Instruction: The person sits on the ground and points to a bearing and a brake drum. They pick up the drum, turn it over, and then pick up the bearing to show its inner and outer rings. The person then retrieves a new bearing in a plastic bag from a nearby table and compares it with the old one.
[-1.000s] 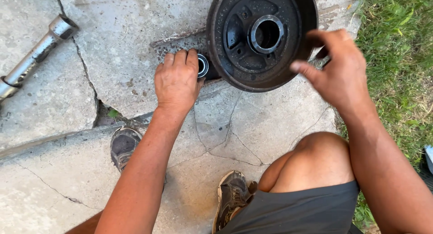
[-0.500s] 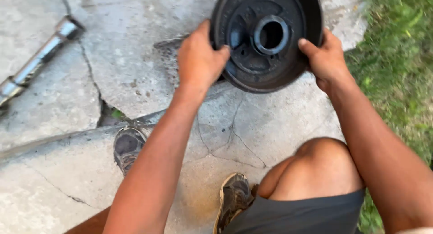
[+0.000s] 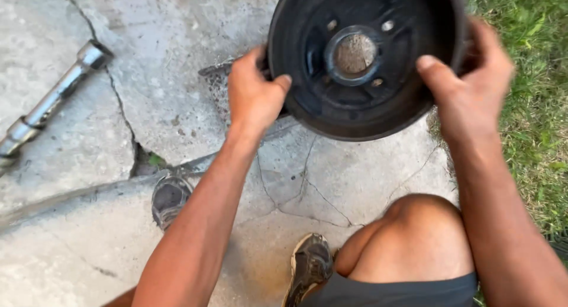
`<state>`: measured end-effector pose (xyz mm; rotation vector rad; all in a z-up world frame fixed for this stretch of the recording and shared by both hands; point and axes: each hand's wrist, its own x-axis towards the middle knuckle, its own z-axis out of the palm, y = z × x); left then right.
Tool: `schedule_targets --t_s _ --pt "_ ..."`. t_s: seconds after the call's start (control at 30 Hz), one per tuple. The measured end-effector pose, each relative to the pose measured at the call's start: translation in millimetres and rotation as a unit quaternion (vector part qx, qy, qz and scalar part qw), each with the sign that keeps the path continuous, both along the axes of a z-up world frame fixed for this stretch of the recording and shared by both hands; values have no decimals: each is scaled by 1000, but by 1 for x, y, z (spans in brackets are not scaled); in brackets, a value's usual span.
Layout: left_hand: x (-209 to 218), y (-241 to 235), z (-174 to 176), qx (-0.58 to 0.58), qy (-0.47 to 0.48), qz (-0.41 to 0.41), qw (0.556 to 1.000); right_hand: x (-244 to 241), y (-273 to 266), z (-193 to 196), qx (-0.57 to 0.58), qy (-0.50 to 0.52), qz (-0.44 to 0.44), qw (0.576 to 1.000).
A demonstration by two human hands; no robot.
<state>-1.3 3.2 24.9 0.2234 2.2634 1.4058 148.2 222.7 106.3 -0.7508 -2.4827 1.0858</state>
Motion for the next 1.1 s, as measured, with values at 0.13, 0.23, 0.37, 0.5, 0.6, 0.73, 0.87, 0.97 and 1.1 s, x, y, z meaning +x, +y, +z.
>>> schedule_targets --t_s 0.13,0.23,0.37,0.5,0.6,0.73,0.87,0.97,1.1 --pt "7 9 28 105 -12 26 994 15 -8 35 69 86 49 993" --pt "13 15 44 195 -49 44 979 20 -16 54 70 137 48 987" --pt "27 23 32 256 -72 70 961 38 -21 59 47 173 12 984" --pt "41 29 6 324 -62 93 939 55 -20 55 66 172 -25 983" --pt "48 30 10 329 -105 117 931 54 -19 55 49 179 -25 982" --pt "52 25 22 307 -131 117 935 54 -16 50 40 178 -19 983" --pt "56 27 10 320 -131 123 930 46 -17 52 68 166 -24 983" --pt "58 25 8 320 -142 130 928 45 -14 46 67 168 -25 983" --pt "58 20 26 300 -214 118 922 45 -10 40 60 174 -26 983"
